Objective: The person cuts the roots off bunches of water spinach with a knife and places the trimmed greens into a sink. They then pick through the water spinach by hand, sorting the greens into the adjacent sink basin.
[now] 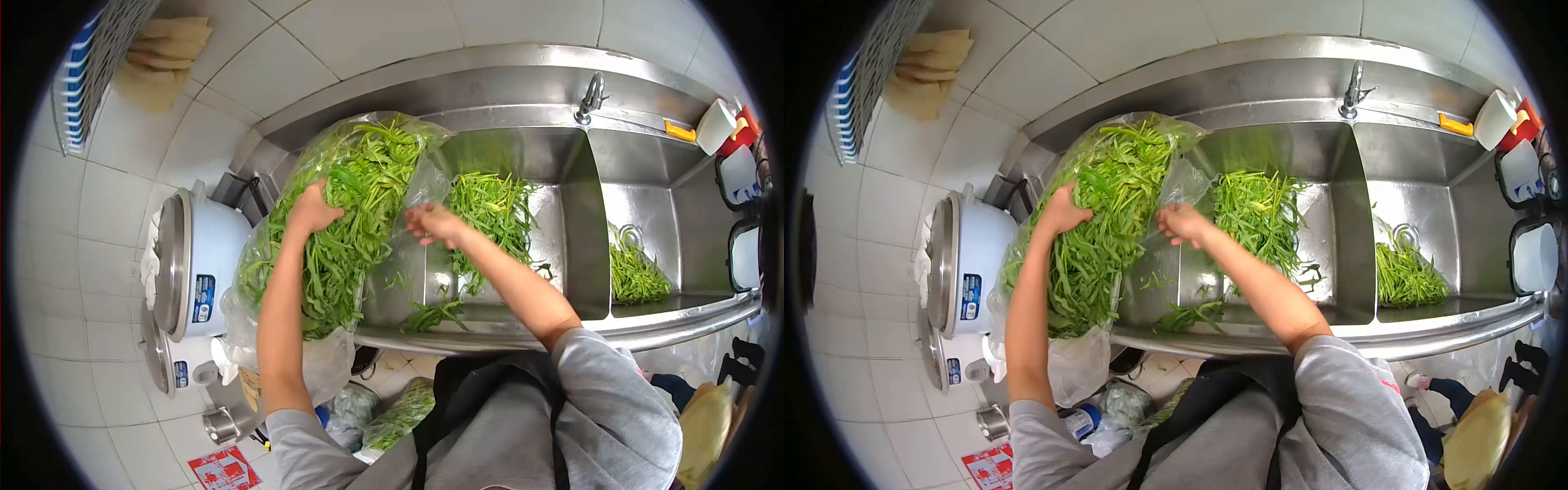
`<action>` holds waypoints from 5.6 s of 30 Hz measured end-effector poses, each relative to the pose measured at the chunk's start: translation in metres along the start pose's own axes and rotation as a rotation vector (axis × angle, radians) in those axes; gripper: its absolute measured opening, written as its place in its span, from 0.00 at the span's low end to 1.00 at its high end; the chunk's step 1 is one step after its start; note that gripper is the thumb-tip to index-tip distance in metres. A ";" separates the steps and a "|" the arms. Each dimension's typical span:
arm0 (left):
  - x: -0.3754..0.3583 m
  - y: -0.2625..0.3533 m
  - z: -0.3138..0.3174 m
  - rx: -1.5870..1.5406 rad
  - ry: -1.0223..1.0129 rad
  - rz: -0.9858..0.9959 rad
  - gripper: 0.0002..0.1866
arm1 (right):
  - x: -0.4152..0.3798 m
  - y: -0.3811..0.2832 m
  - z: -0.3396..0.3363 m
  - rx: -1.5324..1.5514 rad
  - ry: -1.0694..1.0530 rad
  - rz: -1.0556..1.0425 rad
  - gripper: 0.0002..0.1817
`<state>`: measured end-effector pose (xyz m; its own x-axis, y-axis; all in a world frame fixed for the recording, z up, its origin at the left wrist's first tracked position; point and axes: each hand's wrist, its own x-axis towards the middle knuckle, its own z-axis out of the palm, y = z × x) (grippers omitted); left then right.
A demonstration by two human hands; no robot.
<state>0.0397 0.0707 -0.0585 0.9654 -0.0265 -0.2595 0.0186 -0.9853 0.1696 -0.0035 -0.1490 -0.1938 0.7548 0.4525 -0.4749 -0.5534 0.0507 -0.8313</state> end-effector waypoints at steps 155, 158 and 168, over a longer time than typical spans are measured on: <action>-0.078 0.076 -0.094 0.620 -0.274 0.100 0.35 | 0.004 -0.019 -0.005 -0.880 0.715 -0.849 0.47; -0.078 0.072 -0.094 0.513 -0.407 0.016 0.32 | 0.029 -0.052 -0.016 -0.965 0.554 -0.946 0.47; -0.046 0.067 -0.123 0.276 -0.552 0.008 0.27 | 0.020 -0.007 0.086 -0.444 0.585 -0.800 0.50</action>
<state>0.0287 0.0263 0.0822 0.6867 -0.0446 -0.7255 -0.1271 -0.9901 -0.0595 -0.0148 -0.0642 -0.1727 0.9562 -0.0693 0.2843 0.2610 -0.2374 -0.9357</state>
